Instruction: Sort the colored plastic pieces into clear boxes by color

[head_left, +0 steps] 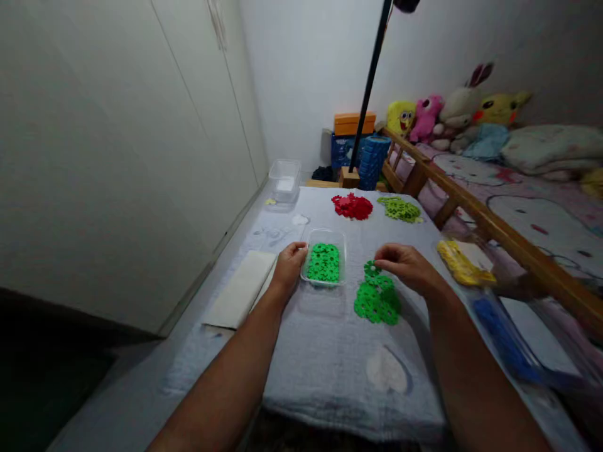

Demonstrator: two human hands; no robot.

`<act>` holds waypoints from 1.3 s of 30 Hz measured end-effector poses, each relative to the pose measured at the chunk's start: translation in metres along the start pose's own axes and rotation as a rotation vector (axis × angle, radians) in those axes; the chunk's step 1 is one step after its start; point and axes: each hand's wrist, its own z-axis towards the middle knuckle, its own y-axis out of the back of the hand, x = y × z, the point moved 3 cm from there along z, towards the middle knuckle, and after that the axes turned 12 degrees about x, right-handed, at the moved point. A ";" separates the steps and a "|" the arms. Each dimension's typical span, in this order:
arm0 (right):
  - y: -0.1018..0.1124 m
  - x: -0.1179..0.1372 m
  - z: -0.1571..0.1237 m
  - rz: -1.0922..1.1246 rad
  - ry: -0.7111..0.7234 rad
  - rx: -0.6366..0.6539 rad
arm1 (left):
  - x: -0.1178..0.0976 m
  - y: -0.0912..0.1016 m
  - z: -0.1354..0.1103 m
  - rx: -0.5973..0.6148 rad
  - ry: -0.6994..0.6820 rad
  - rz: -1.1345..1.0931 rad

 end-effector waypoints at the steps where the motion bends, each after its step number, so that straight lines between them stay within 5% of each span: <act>1: -0.006 0.008 0.007 0.002 0.033 -0.003 | 0.000 0.000 0.000 -0.002 -0.002 -0.004; 9: -0.057 0.051 0.065 -0.407 0.042 -0.009 | -0.001 0.000 0.001 -0.012 -0.011 -0.018; 17: -0.080 0.054 0.103 -0.676 -0.103 -0.035 | 0.002 0.001 0.005 -0.008 -0.001 -0.034; 21: -0.065 0.046 0.091 -0.611 -0.067 -0.117 | 0.001 -0.001 0.003 0.007 -0.001 -0.056; 26: -0.020 0.016 0.056 -0.525 -0.062 -0.160 | 0.001 0.000 0.002 -0.002 -0.008 -0.038; 31: 0.014 -0.031 0.017 -0.515 -0.220 -0.019 | 0.001 0.001 0.001 -0.008 -0.011 -0.006; 35: 0.013 -0.053 0.000 -0.544 -0.301 0.164 | -0.001 0.000 0.000 -0.006 -0.003 -0.013; 39: -0.001 -0.058 -0.001 -0.534 -0.245 0.192 | -0.003 -0.001 -0.001 -0.009 0.004 -0.019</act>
